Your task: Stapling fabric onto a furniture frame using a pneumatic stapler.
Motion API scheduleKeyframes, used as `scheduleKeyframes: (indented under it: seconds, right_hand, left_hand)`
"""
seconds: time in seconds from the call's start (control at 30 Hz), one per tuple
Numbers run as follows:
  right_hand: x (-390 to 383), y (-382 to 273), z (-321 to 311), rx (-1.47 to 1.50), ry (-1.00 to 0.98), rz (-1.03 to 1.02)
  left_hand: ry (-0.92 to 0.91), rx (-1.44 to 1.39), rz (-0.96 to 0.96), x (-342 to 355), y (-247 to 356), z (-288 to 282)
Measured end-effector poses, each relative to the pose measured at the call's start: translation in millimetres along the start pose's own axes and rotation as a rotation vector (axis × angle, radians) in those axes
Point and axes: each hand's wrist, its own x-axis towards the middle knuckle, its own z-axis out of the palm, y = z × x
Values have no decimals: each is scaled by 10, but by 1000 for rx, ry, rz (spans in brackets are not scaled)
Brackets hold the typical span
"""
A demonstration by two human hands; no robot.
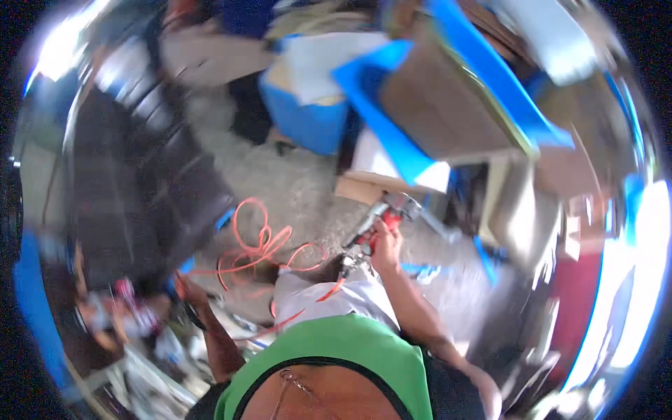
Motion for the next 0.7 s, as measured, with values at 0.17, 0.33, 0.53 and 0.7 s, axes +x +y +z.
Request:
scheduleKeyframes:
  seconds: [0.17,0.33,0.53,0.7]
  right_hand:
    - [84,86,-196,451,298,-5]
    - [44,212,-607,652,452,-327]
    - [-382,158,-1154,802,724,-663]
    - [-595,542,-1943,885,909,-821]
  left_hand:
    - [-555,-291,-238,917,470,970]
    - [-944,-343,89,1162,436,2593]
    - [-1171,-305,467,1010,1808,3896]
    - [-1485,-318,628,621,2749,3558]
